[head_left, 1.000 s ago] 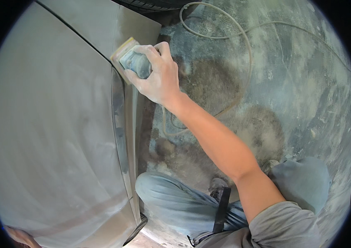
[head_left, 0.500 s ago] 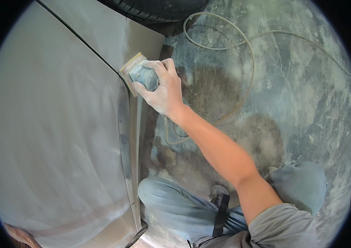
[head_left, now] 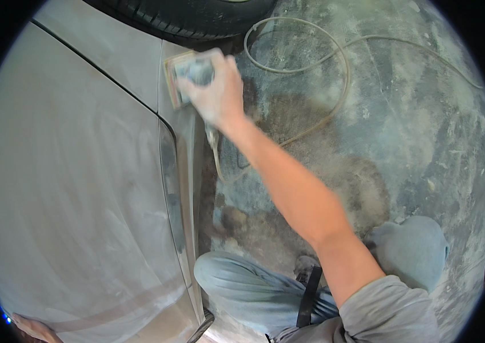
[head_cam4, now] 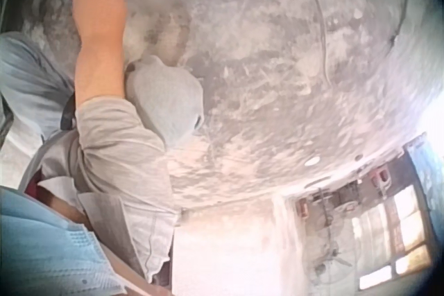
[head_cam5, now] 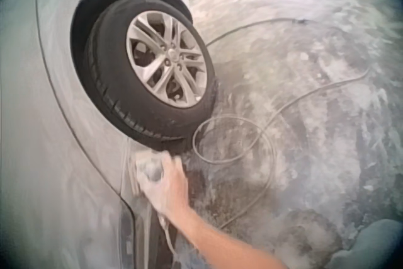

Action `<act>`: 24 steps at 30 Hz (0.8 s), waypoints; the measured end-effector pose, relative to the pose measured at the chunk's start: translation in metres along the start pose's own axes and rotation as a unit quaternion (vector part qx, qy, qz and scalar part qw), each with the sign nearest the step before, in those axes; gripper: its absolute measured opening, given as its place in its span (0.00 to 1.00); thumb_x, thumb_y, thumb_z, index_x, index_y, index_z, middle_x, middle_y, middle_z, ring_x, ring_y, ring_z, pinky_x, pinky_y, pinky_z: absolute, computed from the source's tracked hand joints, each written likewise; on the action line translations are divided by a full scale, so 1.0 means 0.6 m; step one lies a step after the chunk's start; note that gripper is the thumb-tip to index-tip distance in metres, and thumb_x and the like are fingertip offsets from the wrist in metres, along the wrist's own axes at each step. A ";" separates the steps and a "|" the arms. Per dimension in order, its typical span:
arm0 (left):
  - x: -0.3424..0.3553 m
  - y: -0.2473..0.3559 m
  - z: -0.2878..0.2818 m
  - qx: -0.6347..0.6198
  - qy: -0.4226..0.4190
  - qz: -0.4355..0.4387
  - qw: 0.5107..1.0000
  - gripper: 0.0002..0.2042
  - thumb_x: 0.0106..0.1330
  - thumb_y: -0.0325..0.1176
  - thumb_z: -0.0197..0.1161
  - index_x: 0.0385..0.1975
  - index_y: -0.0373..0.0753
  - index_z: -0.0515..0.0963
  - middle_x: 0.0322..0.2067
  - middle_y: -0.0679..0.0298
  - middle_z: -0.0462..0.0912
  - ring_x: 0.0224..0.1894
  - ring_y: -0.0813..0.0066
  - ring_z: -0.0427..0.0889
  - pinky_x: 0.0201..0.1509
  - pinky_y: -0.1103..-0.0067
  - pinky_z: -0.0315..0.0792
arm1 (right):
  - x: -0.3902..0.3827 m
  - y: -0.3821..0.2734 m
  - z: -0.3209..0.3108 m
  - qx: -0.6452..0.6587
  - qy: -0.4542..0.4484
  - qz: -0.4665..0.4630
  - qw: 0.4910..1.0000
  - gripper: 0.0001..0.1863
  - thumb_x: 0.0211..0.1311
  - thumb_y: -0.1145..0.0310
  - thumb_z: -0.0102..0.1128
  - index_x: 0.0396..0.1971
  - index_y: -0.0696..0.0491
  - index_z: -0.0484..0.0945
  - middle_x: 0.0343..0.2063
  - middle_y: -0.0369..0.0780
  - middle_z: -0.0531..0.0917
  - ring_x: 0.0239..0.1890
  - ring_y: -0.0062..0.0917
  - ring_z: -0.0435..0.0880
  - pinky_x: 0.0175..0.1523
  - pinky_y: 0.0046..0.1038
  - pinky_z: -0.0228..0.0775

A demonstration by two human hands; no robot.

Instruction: The person uses a handheld electric sander to smooth the surface of a car door. They move the sander across the door panel, around the handle, and along the edges, occasionally touching the surface with their left hand.

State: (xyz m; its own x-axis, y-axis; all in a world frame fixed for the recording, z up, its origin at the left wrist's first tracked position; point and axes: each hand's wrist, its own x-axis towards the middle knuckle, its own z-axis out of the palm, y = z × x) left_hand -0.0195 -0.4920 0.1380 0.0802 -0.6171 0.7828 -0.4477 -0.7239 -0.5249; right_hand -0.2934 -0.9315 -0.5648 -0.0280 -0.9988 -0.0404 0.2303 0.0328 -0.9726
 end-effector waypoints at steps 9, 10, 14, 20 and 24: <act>-0.003 0.003 0.014 -0.004 0.014 0.008 1.000 0.33 0.88 0.51 0.43 0.76 0.28 0.69 0.75 0.44 0.73 0.77 0.45 0.71 0.83 0.62 0.60 | 0.029 -0.035 0.010 0.017 0.027 0.057 0.998 0.33 0.51 0.50 0.85 0.51 0.52 0.82 0.46 0.48 0.81 0.50 0.43 0.85 0.58 0.45 0.79; -0.003 0.003 0.015 0.001 0.015 0.018 1.000 0.33 0.88 0.52 0.42 0.76 0.28 0.69 0.75 0.45 0.73 0.77 0.46 0.71 0.83 0.62 0.60 | 0.048 -0.037 0.012 0.013 0.030 0.043 0.999 0.34 0.51 0.48 0.85 0.51 0.54 0.82 0.46 0.48 0.82 0.51 0.43 0.85 0.58 0.45 0.79; -0.003 0.007 0.020 -0.003 0.016 0.013 1.000 0.33 0.88 0.52 0.42 0.76 0.28 0.69 0.76 0.45 0.73 0.77 0.46 0.71 0.83 0.62 0.60 | 0.073 -0.008 0.015 -0.011 0.038 0.093 0.995 0.34 0.52 0.47 0.84 0.50 0.56 0.82 0.47 0.49 0.85 0.51 0.42 0.87 0.58 0.44 0.80; -0.002 0.013 0.021 -0.026 0.011 -0.007 1.000 0.33 0.88 0.52 0.42 0.76 0.29 0.70 0.76 0.46 0.73 0.77 0.46 0.70 0.84 0.62 0.60 | 0.063 0.076 0.003 -0.002 0.059 0.154 0.986 0.34 0.50 0.46 0.85 0.46 0.58 0.83 0.40 0.48 0.92 0.45 0.39 0.92 0.55 0.41 0.82; -0.001 0.009 0.013 -0.021 0.002 -0.018 1.000 0.32 0.88 0.52 0.41 0.76 0.29 0.70 0.76 0.46 0.73 0.78 0.47 0.70 0.84 0.62 0.60 | 0.055 0.061 0.006 0.014 0.047 0.154 0.987 0.36 0.50 0.44 0.85 0.48 0.59 0.84 0.42 0.49 0.91 0.47 0.39 0.92 0.56 0.42 0.81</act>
State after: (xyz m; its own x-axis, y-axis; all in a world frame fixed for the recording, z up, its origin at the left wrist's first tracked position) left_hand -0.0151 -0.4981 0.1318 0.0930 -0.5889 0.8028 -0.4817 -0.7323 -0.4814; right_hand -0.2827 -0.9635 -0.6008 -0.0415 -0.9342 -0.3544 0.2692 0.3311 -0.9044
